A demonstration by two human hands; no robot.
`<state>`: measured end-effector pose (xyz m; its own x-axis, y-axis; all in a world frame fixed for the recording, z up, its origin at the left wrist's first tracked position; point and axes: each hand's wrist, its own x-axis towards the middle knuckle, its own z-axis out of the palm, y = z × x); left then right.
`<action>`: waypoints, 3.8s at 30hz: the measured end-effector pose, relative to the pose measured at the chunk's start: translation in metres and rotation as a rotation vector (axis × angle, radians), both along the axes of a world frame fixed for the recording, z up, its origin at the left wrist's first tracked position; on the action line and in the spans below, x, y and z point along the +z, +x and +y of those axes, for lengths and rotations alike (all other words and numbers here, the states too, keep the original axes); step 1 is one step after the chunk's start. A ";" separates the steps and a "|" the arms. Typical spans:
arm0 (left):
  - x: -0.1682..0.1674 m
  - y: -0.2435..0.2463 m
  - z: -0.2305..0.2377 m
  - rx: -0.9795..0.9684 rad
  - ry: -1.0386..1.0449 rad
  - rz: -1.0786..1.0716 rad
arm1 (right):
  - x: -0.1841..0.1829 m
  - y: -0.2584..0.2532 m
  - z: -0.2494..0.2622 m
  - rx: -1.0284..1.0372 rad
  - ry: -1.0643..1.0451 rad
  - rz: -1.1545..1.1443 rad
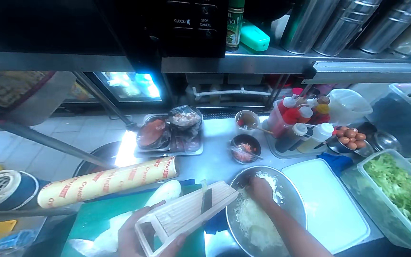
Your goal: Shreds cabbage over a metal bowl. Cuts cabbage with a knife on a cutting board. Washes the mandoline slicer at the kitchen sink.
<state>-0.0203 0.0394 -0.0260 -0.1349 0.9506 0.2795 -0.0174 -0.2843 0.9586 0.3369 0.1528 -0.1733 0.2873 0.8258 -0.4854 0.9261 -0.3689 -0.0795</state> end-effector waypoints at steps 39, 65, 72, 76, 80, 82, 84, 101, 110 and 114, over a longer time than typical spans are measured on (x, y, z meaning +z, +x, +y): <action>-0.004 0.004 0.007 -0.047 0.046 0.026 | 0.012 0.083 -0.047 0.023 0.052 -0.214; 0.008 -0.015 -0.009 0.012 0.092 0.055 | 0.020 0.086 -0.064 0.070 0.053 -0.052; 0.005 -0.031 -0.026 0.031 0.082 0.066 | 0.059 0.127 -0.066 -0.512 0.223 0.954; 0.018 -0.041 -0.036 0.061 0.106 0.033 | 0.075 0.127 -0.080 -0.824 0.316 1.483; 0.025 -0.070 -0.047 0.061 0.199 0.009 | 0.093 0.111 -0.085 -0.831 0.388 1.550; 0.007 -0.109 -0.050 0.025 0.363 0.083 | 0.103 0.097 -0.085 -0.816 0.398 1.560; 0.015 -0.127 -0.061 0.183 0.303 0.038 | 0.114 0.080 -0.084 -0.790 0.374 1.606; 0.130 -0.323 -0.193 0.828 0.448 0.074 | 0.198 -0.405 -0.053 -0.406 -0.401 1.676; 0.097 -0.348 -0.247 0.927 0.476 0.140 | 0.178 -0.597 -0.065 0.198 -0.271 1.377; 0.083 -0.338 -0.253 0.904 0.472 0.105 | 0.160 -0.599 -0.078 0.156 -0.137 1.498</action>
